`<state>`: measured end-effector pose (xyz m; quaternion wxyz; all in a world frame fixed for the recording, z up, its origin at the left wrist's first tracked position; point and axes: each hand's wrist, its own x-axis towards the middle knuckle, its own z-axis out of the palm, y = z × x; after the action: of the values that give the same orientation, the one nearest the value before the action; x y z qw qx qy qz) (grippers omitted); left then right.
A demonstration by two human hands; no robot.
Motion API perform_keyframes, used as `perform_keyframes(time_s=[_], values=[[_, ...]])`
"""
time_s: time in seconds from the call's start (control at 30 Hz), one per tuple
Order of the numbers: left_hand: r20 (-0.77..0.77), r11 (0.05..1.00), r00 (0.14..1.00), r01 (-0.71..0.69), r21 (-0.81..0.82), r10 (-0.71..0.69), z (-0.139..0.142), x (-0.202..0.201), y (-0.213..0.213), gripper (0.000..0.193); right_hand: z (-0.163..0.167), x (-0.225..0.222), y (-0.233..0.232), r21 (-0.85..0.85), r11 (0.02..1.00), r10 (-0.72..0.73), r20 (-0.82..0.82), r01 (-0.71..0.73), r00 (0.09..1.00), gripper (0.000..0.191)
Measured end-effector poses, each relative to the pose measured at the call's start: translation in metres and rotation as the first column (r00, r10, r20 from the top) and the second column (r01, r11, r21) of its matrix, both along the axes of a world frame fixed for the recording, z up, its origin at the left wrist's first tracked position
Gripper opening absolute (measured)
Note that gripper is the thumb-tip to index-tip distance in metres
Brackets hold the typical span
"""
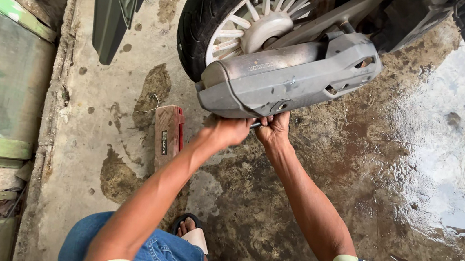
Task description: The person washes their hands, retrieves a tool kit, and uses a hex wrench to loosen and remove bolts from the rear engine cover of a motorcycle. The person works on the motorcycle's rear wheel area, removing the cover to access internal components.
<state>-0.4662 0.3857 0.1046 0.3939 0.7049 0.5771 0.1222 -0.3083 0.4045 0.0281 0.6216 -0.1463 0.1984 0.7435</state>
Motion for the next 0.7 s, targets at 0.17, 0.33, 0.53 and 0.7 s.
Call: perform_keyframes(time_s=[0.17,0.33,0.53,0.7], values=[[-0.237,0.942,0.971,0.052,0.330,0.029,-0.018,0.001,-0.053,0.015,-0.007,0.002,0.005,0.106,0.994,-0.006,-0.075,0.014,0.997,0.033],[-0.313,0.895,0.948,0.095,0.437,0.052,-0.022,-0.013,-0.083,0.014,0.011,0.003,0.005,-0.069,0.998,0.003,-0.049,-0.006,0.999,0.028],[-0.481,0.945,0.876,0.192,0.267,-0.042,-0.020,-0.032,-0.094,0.013,0.031,-0.006,-0.003,-0.102,0.995,0.026,0.347,0.010,0.937,0.015],[-0.617,0.961,0.745,0.265,-0.078,-0.255,-0.033,-0.020,-0.062,0.013,0.012,-0.012,-0.008,0.203,0.979,-0.191,0.869,0.022,0.456,0.015]])
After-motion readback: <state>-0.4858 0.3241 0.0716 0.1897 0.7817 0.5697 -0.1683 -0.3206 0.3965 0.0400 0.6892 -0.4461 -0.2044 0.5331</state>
